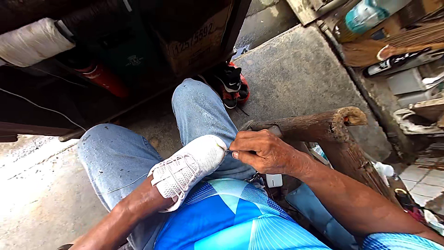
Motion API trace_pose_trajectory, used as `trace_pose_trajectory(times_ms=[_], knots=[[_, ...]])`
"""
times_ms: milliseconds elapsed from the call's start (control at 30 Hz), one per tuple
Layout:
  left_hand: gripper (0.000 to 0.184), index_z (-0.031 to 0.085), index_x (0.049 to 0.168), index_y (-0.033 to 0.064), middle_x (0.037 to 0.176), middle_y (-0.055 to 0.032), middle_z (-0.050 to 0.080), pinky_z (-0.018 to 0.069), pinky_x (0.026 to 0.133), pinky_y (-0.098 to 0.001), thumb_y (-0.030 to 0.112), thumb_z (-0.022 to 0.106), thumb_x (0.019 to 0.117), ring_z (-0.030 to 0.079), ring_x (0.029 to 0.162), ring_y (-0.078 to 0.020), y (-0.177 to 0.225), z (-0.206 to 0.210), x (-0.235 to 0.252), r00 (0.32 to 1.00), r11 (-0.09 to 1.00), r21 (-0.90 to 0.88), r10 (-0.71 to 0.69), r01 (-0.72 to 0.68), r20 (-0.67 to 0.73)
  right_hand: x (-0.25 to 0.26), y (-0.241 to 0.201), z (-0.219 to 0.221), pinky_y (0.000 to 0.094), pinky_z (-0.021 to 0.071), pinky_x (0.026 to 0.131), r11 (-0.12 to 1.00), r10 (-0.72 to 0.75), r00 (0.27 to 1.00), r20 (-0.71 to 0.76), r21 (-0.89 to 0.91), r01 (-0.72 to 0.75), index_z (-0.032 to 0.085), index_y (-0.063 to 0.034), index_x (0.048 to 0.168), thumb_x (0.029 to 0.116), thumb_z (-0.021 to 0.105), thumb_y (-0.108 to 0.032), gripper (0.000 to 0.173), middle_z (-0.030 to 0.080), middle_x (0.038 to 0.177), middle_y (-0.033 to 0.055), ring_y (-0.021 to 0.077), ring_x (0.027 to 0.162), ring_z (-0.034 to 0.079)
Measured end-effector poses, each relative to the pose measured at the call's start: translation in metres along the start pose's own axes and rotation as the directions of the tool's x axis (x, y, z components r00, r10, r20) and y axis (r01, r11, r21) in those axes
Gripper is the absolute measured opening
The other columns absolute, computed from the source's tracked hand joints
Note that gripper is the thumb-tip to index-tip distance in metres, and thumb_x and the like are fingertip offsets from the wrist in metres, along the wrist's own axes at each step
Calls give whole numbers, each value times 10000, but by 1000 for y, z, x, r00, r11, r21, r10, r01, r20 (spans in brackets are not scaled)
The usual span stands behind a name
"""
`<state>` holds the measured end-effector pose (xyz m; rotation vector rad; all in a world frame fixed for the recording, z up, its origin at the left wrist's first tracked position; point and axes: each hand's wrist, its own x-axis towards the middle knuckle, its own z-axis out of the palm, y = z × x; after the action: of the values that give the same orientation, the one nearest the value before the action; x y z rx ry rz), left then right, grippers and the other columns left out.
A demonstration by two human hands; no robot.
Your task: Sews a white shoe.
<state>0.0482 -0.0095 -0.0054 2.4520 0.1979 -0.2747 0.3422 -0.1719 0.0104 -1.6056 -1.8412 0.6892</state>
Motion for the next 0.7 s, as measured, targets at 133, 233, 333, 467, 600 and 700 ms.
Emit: trace_pose_trajectory(times_ms=[133, 233, 333, 467, 600, 700], knots=[[171, 688, 917, 98, 914, -102, 725, 592, 763, -467, 192, 545, 928, 728, 898, -268, -12, 3, -20, 966, 981, 72, 190, -180, -174, 5, 1, -4, 217, 493, 605, 999, -2, 1000, 17, -40, 3, 764, -80, 943, 980, 562, -164, 223, 641, 791, -15, 47, 714, 603], [274, 708, 1135, 140, 1149, -38, 712, 556, 964, -354, 264, 477, 1056, 672, 1109, -152, -20, -4, -46, 965, 958, -217, 139, -189, -224, 3, 8, -7, 219, 496, 602, 999, 8, 999, 35, -53, -6, 760, -95, 931, 972, 566, -181, 217, 632, 788, -29, 40, 709, 598], [362, 718, 1222, 143, 1366, -61, 660, 474, 1151, -460, 398, 510, 1071, 579, 1336, -247, -24, -13, -77, 943, 802, -557, 22, -215, -332, 3, 13, -8, 195, 519, 653, 1000, 11, 999, 37, -9, -11, 762, -93, 935, 970, 579, -181, 207, 645, 817, -36, 21, 753, 609], [325, 722, 949, 228, 1200, 5, 720, 493, 1104, -481, 453, 512, 1055, 638, 1239, -264, -33, -3, -128, 734, 669, -662, -252, -338, -630, 0, 20, -8, 184, 534, 677, 999, 52, 997, 56, 7, -53, 763, -107, 944, 968, 595, -201, 194, 661, 857, -47, -1, 779, 619], [312, 737, 995, 206, 1170, 6, 723, 557, 1001, -410, 420, 519, 1056, 674, 1149, -216, -35, 23, -180, 575, 653, -711, -488, -259, -657, 0, 24, -8, 177, 544, 713, 996, 81, 994, 75, 19, -83, 768, -119, 954, 971, 592, -221, 204, 678, 883, -58, -8, 819, 634], [333, 715, 1083, 100, 1228, -52, 683, 583, 883, -312, 372, 526, 1057, 674, 1072, -138, -31, 41, -203, 493, 747, -607, -649, 269, -580, 0, 26, -8, 188, 541, 721, 996, 89, 992, 86, 16, -91, 767, -121, 961, 971, 592, -233, 208, 674, 888, -55, -4, 821, 630]])
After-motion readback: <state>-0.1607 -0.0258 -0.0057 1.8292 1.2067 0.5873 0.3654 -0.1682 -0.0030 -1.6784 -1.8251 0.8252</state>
